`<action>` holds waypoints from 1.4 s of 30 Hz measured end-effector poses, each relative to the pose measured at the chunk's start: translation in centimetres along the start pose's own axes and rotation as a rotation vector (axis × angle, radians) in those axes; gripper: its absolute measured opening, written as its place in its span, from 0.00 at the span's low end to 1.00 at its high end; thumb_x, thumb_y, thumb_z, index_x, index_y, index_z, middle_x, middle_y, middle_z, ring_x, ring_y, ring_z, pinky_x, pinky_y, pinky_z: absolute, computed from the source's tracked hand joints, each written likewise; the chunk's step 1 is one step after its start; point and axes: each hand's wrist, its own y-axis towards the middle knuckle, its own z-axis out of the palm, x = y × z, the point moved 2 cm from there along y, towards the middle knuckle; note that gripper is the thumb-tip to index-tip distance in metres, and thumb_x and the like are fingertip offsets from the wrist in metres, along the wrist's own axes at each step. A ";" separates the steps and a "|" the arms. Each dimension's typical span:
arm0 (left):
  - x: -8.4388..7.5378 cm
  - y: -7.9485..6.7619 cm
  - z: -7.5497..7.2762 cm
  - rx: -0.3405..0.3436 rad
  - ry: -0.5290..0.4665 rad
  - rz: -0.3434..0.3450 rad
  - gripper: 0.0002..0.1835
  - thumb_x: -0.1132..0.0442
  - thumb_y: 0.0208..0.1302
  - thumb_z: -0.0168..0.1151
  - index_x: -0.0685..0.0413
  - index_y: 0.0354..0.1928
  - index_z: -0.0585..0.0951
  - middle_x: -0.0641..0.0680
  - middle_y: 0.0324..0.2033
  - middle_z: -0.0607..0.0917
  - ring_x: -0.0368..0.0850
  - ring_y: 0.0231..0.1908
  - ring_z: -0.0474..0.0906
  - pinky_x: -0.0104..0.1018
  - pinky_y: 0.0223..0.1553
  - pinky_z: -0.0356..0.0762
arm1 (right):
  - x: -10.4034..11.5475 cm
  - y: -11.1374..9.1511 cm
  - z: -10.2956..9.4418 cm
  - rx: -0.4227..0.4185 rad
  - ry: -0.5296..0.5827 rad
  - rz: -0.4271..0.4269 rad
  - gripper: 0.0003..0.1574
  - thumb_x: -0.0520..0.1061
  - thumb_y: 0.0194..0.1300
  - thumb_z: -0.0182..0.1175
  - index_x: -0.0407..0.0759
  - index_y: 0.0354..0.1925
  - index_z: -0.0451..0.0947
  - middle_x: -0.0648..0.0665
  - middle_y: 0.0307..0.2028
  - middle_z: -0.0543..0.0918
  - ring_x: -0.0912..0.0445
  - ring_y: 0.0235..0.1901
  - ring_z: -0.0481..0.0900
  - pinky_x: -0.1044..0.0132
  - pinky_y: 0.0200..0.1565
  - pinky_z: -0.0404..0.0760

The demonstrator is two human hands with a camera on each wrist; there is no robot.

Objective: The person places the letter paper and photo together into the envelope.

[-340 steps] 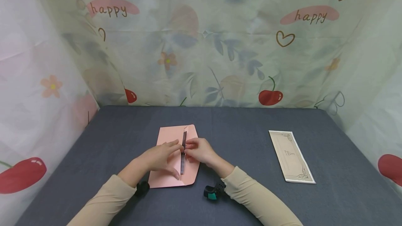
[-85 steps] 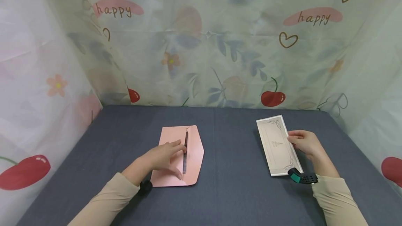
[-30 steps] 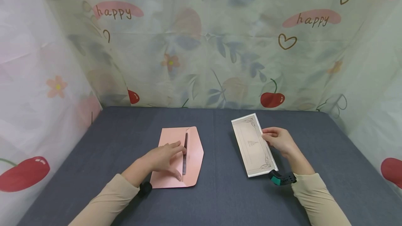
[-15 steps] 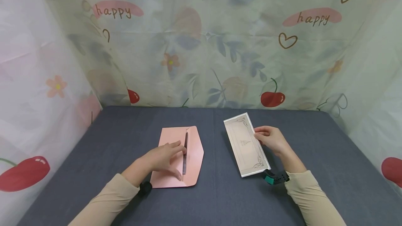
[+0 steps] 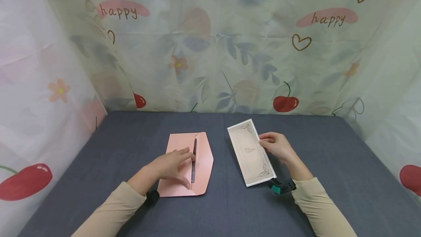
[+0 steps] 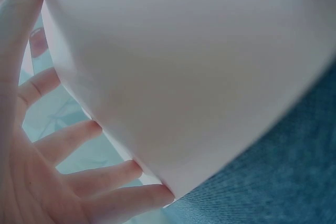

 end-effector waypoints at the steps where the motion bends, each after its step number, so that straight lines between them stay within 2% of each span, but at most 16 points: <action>1: 0.0 0.0 0.0 -0.001 0.001 0.003 0.40 0.33 0.33 0.72 0.38 0.51 0.70 0.61 0.69 0.62 0.69 0.63 0.64 0.60 0.56 0.68 | 0.1 0.0 0.1 0.002 0.003 0.001 0.20 0.38 0.65 0.53 0.28 0.53 0.71 0.31 0.44 0.81 0.60 0.31 0.78 0.63 0.38 0.80; 20: 0.2 0.2 0.2 -0.007 0.013 0.010 0.40 0.33 0.33 0.72 0.37 0.51 0.70 0.60 0.68 0.63 0.68 0.62 0.65 0.59 0.56 0.69 | 0.9 0.1 2.3 0.041 0.055 0.009 0.19 0.38 0.65 0.54 0.28 0.52 0.72 0.32 0.43 0.82 0.59 0.33 0.79 0.62 0.39 0.81; 31: 0.1 0.0 0.1 -0.004 0.009 0.002 0.40 0.33 0.33 0.72 0.37 0.50 0.70 0.60 0.69 0.62 0.70 0.63 0.64 0.60 0.56 0.69 | 1.1 0.3 3.3 0.055 0.077 0.020 0.19 0.39 0.64 0.55 0.30 0.52 0.73 0.34 0.43 0.82 0.60 0.32 0.79 0.66 0.37 0.79; 42: 0.1 0.1 0.1 0.004 0.010 -0.019 0.41 0.34 0.32 0.72 0.38 0.51 0.70 0.60 0.69 0.62 0.70 0.63 0.64 0.61 0.55 0.69 | 1.7 0.1 4.1 0.068 0.109 0.016 0.18 0.38 0.64 0.55 0.30 0.51 0.73 0.34 0.42 0.82 0.60 0.32 0.79 0.64 0.37 0.80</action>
